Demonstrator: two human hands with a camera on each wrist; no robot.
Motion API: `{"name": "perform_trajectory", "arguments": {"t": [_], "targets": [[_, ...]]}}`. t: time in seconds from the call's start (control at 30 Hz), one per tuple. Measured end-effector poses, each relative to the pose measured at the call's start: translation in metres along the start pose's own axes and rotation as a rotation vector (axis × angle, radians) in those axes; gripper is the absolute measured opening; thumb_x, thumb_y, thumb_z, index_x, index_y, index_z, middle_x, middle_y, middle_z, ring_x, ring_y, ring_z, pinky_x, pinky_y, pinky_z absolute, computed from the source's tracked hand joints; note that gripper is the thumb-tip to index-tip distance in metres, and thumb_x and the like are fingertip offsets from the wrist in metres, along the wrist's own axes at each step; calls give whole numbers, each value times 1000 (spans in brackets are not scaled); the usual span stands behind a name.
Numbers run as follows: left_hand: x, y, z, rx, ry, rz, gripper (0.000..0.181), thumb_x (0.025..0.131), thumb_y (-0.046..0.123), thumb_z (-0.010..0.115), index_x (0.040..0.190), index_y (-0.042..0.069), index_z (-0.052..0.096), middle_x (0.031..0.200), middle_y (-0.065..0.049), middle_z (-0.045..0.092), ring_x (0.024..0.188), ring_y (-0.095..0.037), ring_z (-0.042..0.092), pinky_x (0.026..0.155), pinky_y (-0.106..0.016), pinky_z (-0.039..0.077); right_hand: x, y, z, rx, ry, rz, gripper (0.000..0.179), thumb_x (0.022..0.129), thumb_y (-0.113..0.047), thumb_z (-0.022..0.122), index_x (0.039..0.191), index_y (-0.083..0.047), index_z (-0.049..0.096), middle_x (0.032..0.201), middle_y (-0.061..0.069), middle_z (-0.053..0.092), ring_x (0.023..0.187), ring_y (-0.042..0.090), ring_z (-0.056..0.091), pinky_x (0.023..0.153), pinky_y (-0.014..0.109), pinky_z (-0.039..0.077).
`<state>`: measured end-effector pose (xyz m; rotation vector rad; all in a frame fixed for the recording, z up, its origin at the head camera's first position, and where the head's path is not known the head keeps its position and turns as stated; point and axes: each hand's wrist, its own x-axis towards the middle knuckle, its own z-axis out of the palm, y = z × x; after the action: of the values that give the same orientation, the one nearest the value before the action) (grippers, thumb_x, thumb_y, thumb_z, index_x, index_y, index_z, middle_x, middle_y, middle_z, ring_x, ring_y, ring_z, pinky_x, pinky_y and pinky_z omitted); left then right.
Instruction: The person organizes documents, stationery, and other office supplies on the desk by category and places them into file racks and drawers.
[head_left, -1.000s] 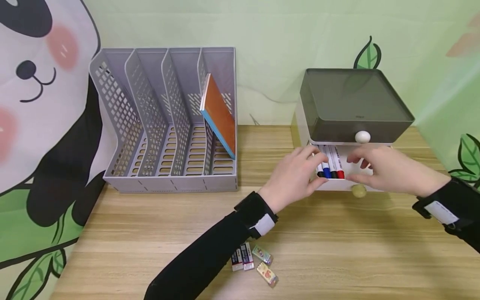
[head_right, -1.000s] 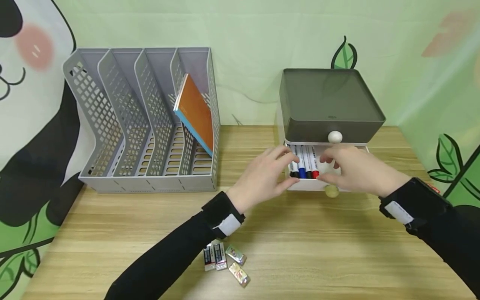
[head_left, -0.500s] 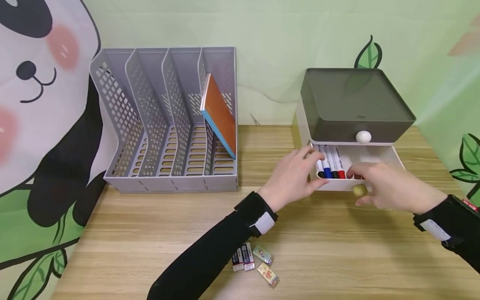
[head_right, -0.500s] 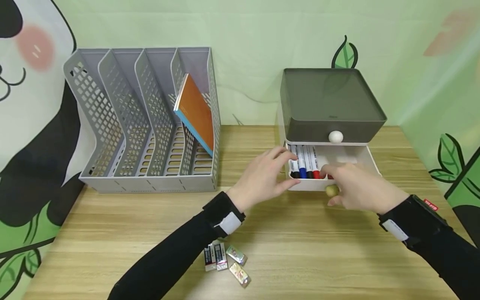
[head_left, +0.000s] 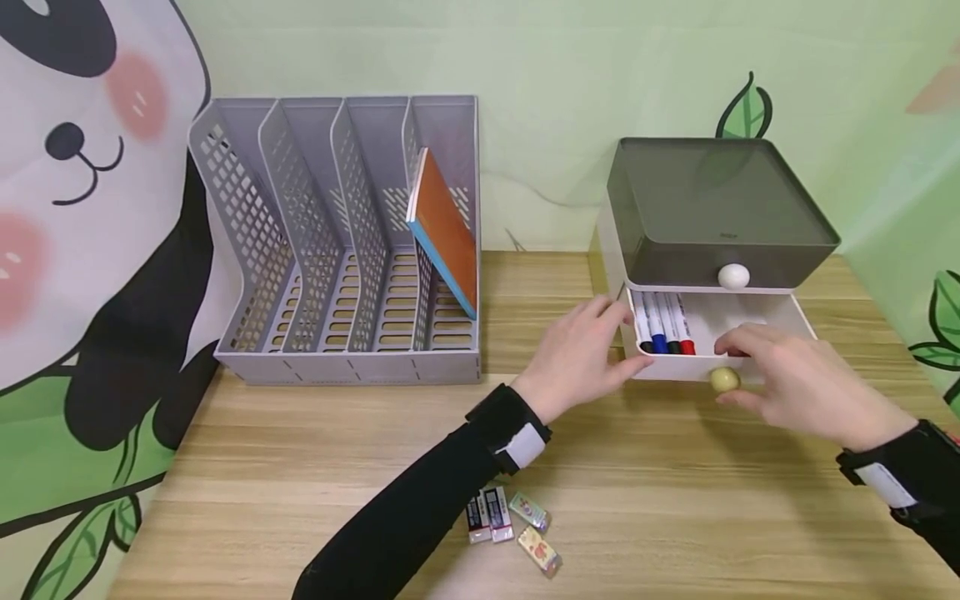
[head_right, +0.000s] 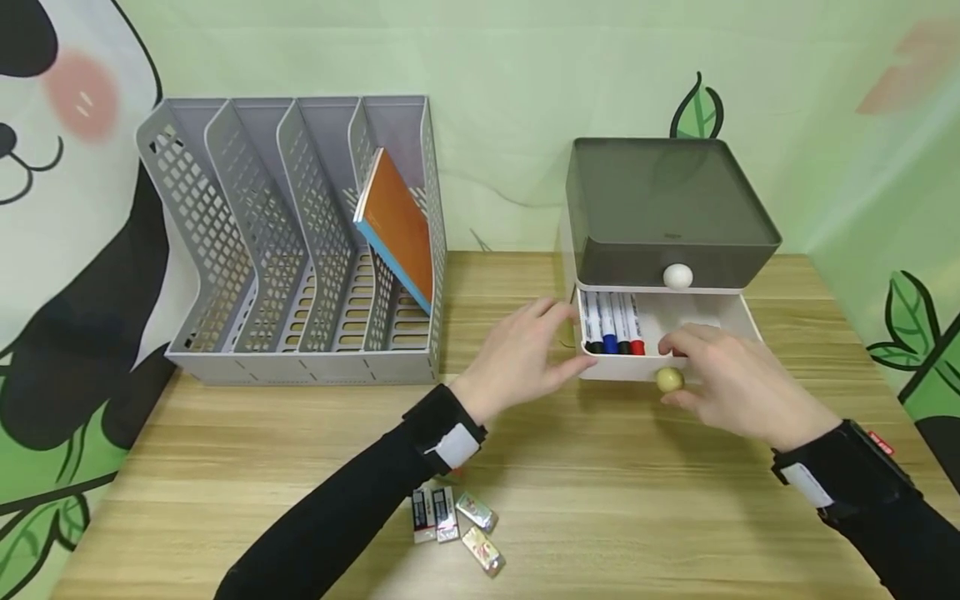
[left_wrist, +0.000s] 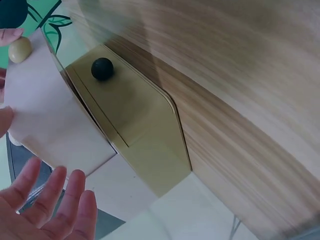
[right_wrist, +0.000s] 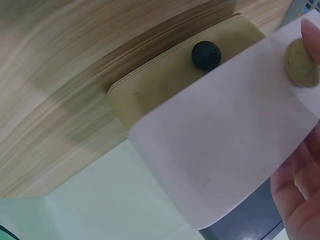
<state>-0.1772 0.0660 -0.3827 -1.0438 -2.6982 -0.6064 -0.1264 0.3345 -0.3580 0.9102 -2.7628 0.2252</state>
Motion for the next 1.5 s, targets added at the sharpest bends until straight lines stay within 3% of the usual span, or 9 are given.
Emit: {"name": "perform_trajectory", "arguments": {"t": [0.1, 0.17, 0.27, 0.33, 0.53, 0.7, 0.83, 0.97, 1.5], "targets": [[-1, 1, 1, -7, 5, 2, 34, 92, 51, 65, 105, 20, 61, 95, 10, 51, 77, -3, 48, 61, -16, 38, 0, 2, 2, -5, 50, -17, 57, 58, -23, 93, 103, -12, 60, 97, -2, 59, 77, 13, 55, 55, 33, 46], [-1, 1, 2, -25, 4, -1, 29, 94, 47, 65, 103, 20, 62, 94, 9, 52, 73, -2, 46, 59, -16, 37, 0, 3, 4, -14, 100, -34, 58, 68, -47, 88, 102, -10, 59, 96, 0, 56, 76, 16, 53, 55, 35, 46], [-1, 1, 4, -69, 8, -20, 26, 95, 41, 64, 107, 18, 63, 97, 6, 57, 75, -3, 48, 60, -16, 37, 0, 4, 9, -15, 193, -39, 66, 85, -72, 58, 98, -7, 59, 95, 3, 53, 79, 20, 51, 59, 39, 45], [-1, 1, 4, -101, 6, -34, 27, 97, 39, 63, 111, 16, 63, 100, 4, 59, 77, -4, 49, 61, -16, 37, -1, 3, 13, -15, 257, -31, 74, 91, -75, 33, 96, -6, 59, 95, 5, 52, 81, 20, 49, 62, 37, 43], [-1, 1, 4, -144, -16, -77, 32, 99, 38, 59, 118, 12, 64, 109, 0, 64, 90, -9, 59, 68, -16, 41, -5, -1, 28, 61, 399, 54, 72, 92, -71, 39, 94, -1, 53, 99, 12, 49, 89, 28, 46, 75, 34, 34], [-1, 2, 4, -147, -23, -120, 29, 100, 39, 58, 111, 14, 69, 106, 2, 66, 80, -6, 59, 58, -16, 39, -11, -13, 38, 141, 443, 201, 71, 88, -72, 50, 94, -2, 54, 95, 9, 50, 85, 21, 48, 77, 25, 37], [0, 2, 3, -151, -14, -89, 22, 99, 35, 59, 106, 18, 72, 102, 8, 66, 82, -3, 59, 57, -15, 38, -16, -23, 42, 261, 412, 370, 43, 84, -34, 80, 101, -4, 55, 88, 4, 57, 76, 7, 52, 64, 10, 42], [0, 2, 3, -200, -11, -51, 18, 99, 29, 60, 105, 17, 72, 97, 11, 66, 80, 0, 57, 60, -13, 38, -16, -25, 44, 317, 384, 477, 41, 77, -5, 81, 106, -3, 54, 90, 7, 62, 76, 6, 56, 60, 9, 43], [-2, 4, 7, -285, -44, -42, 17, 99, 25, 60, 107, 14, 71, 91, 11, 64, 79, 1, 57, 63, -11, 39, -13, -26, 54, 378, 456, 490, 31, 80, 0, 78, 102, 0, 56, 92, 11, 64, 78, -12, 53, 66, 9, 45]]}}
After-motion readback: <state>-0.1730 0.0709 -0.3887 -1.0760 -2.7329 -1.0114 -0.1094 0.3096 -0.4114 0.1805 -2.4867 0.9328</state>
